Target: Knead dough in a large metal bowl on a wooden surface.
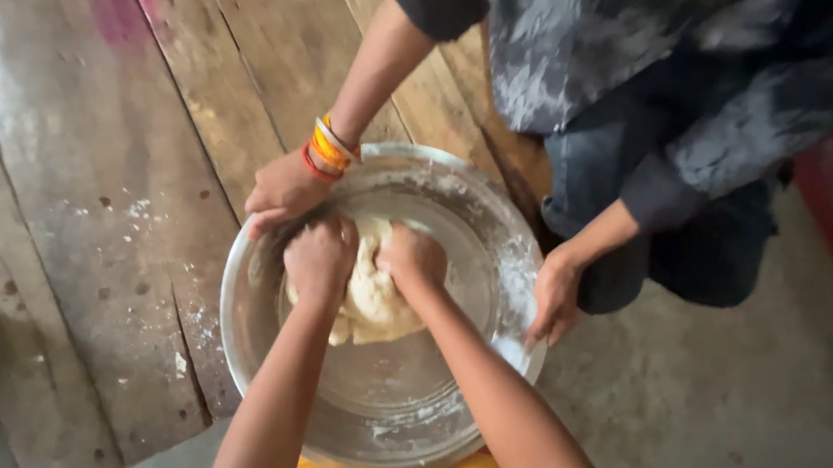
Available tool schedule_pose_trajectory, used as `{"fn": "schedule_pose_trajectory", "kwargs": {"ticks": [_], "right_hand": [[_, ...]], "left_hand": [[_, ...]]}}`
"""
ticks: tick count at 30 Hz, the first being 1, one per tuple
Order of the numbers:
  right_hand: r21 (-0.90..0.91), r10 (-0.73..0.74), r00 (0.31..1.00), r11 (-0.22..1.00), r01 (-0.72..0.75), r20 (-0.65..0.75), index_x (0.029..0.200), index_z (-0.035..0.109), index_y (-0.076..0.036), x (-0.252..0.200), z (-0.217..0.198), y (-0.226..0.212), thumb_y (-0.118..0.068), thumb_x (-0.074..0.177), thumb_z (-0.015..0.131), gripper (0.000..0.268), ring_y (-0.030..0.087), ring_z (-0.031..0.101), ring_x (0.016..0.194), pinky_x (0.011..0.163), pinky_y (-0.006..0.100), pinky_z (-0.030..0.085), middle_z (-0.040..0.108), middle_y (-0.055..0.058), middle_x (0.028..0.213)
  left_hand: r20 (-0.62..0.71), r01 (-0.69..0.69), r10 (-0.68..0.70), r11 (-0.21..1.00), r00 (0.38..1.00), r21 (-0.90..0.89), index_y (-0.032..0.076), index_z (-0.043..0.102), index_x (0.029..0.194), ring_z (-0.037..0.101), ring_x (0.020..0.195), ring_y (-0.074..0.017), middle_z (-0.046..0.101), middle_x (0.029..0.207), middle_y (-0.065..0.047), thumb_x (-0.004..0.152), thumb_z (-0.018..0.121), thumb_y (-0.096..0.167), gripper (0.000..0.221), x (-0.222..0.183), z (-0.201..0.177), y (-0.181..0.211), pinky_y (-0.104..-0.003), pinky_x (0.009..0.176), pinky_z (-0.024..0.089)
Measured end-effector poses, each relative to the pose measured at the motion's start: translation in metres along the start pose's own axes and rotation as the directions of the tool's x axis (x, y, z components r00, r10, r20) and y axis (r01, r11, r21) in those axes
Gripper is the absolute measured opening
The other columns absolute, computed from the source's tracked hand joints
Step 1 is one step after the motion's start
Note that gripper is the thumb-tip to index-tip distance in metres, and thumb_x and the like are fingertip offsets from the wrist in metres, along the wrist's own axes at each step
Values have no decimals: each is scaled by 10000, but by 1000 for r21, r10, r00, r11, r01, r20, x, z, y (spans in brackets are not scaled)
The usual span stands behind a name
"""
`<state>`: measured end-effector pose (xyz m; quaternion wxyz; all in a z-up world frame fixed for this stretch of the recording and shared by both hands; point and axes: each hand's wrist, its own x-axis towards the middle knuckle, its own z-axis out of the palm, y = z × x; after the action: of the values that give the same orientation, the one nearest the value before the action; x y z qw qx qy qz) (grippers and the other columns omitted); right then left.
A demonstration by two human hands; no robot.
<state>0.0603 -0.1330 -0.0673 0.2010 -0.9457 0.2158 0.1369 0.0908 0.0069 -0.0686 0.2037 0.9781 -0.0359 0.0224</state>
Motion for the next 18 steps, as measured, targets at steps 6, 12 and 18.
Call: {"fn": "schedule_pose_trajectory", "kwargs": {"ticks": [6, 12, 18], "right_hand": [[94, -391, 807, 875, 475, -444, 1122, 667, -71, -94, -5, 27, -121, 703, 761, 432, 383, 660, 982, 867, 500, 500, 710, 145, 1011], [234, -606, 698, 668, 707, -381, 1207, 619, -50, -205, -29, 85, -138, 738, 829, 521, 371, 587, 1209, 1057, 496, 432, 648, 146, 1232], [312, -689, 722, 675, 669, -58, 1038, 753, -116, -243, -55, 91, -36, 755, 697, 300, 318, 647, 1132, 957, 426, 510, 734, 78, 1122]], "left_hand": [[0, -188, 192, 960, 981, -209, 83, 711, 933, 666, 799, -399, 681, 851, -189, 932, 583, 254, 213, -57, -59, 4, -512, 721, 532], [-49, -380, 414, 776, 909, -503, 32, 692, 935, 564, 902, -369, 599, 904, -174, 785, 672, 170, 205, -148, -128, -22, -487, 785, 481], [254, -35, 204, 839, 946, -543, 26, 672, 698, 619, 762, -320, 595, 716, -137, 862, 668, 176, 223, -187, -107, -32, -444, 710, 496]]}}
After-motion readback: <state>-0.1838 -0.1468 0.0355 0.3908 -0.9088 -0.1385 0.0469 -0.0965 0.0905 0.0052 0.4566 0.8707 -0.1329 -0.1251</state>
